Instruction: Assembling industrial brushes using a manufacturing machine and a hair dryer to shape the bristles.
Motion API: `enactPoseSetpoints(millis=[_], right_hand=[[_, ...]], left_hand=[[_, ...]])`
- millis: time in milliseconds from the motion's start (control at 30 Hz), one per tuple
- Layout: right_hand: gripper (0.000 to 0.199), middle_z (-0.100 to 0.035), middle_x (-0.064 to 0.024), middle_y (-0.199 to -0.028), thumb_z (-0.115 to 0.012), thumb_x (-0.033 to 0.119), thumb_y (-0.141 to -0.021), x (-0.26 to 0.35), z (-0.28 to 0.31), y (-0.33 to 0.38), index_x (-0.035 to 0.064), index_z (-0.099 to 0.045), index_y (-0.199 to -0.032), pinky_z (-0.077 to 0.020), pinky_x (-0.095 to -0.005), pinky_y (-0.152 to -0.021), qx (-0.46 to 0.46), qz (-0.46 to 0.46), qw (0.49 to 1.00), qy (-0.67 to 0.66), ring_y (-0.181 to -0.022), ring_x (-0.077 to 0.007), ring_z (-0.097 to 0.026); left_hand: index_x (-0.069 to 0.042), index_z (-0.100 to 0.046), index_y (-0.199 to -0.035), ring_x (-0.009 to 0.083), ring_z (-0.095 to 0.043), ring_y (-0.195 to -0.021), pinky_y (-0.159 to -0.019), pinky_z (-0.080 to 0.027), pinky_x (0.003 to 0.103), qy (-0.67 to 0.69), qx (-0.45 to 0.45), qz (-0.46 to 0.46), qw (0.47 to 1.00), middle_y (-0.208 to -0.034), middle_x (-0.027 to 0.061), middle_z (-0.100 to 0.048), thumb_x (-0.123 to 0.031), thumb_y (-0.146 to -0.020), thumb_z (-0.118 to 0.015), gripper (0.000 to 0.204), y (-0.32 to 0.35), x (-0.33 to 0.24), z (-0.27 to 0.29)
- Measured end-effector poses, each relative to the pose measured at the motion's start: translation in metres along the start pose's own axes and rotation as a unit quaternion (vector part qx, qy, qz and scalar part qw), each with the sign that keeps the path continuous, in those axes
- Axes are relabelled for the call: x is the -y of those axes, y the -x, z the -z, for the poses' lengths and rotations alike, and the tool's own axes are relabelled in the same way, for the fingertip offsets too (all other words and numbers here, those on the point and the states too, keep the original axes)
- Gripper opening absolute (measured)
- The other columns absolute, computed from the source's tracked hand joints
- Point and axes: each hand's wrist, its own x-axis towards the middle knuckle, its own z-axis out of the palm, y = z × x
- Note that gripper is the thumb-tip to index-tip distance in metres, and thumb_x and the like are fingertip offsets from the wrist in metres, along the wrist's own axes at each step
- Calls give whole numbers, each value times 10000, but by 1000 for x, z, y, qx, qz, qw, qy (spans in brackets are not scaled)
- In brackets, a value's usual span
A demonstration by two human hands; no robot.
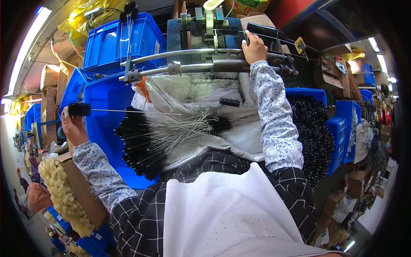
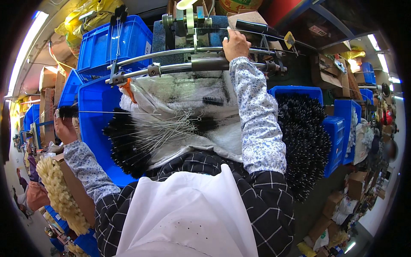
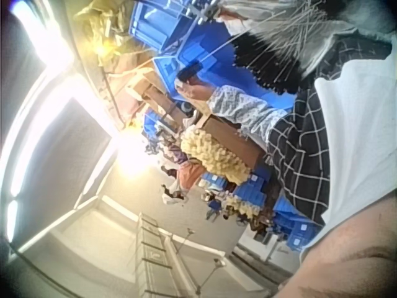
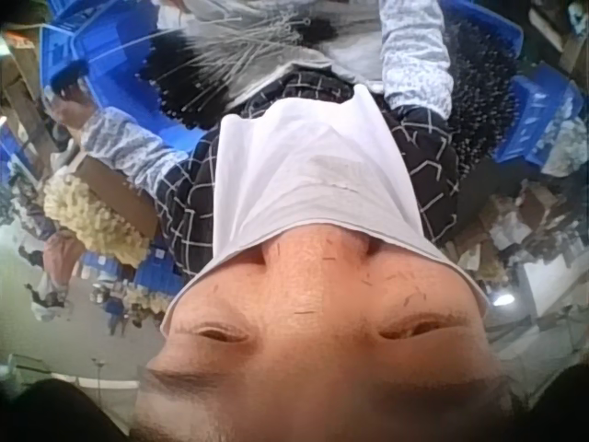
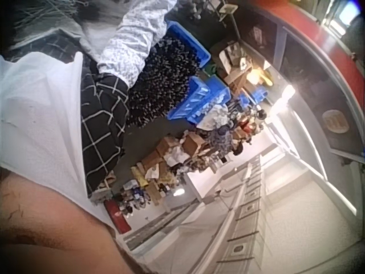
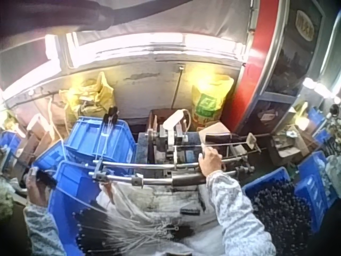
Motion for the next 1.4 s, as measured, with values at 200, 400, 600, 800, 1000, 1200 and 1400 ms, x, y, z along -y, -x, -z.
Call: enactPoseSetpoints(millis=[200, 400, 600, 800, 1000, 1200, 1400], right_hand=[[357, -533, -83, -1043, -530, 174, -752, 19, -8, 2, 97, -507, -1100, -347, -406, -808, 8, 9, 1000, -11, -974, -225, -490], [344, -545, -66, -999, -514, 163, -747, 33, -17, 4, 104, -514, -1086, -353, -418, -767, -14, 21, 1000, -10, -920, -217, -507], [305, -545, -27, -908, -504, 176, -743, 74, -21, 8, 114, -516, -1041, -367, -415, -702, -18, 23, 1000, 11, -844, -189, -516], [264, -546, -19, -890, -430, 139, -794, 86, -27, 12, 106, -517, -1042, -363, -403, -709, -26, 20, 999, 42, -828, -181, -522], [310, -545, -24, -956, -503, 181, -769, 43, -13, 5, 125, -514, -1074, -339, -417, -759, 6, 11, 998, 54, -886, -177, -510], [279, -572, -73, -944, -504, 253, -760, -16, -6, -15, 147, -573, -1008, -399, -413, -749, 26, 31, 998, -37, -912, -238, -532], [282, -571, -65, -949, -390, 323, -811, -44, 13, -49, 185, -564, -986, -402, -412, -768, 34, 40, 981, 185, -910, -283, -520]], left_hand=[[-29, -479, -990, 162, -569, -792, -698, -475, 270, 16, 49, -21, 998, -897, 78, -564, -157, -852, -443, 192, 3, -3, -6], [-28, -492, -974, 153, -570, -789, -686, -479, 267, 38, 49, -18, 998, -898, 76, -566, -155, -850, -452, 181, 14, -20, -14], [-29, -496, -978, 150, -577, -759, -660, -488, 262, 37, 44, -21, 998, -887, 72, -569, -155, -852, -450, 185, 19, -25, -27], [-25, -494, -987, 122, -576, -747, -626, -486, 215, 59, 88, -7, 994, -879, 67, -572, -146, -852, -447, 187, 20, 4, -65], [-25, -494, -967, 114, -576, -731, -619, -486, 211, 51, 118, -8, 992, -866, 67, -572, -136, -854, -440, 168, 22, 4, -65], [-19, -491, -974, 131, -569, -756, -637, -484, 233, 29, 69, 4, 997, -870, 74, -566, -150, -845, -460, 186, 26, 4, -65], [-28, -496, -946, 120, -560, -743, -627, -478, 226, -50, 146, -2, 988, -837, 55, -556, -128, -836, -461, 152, 26, 13, -109]])
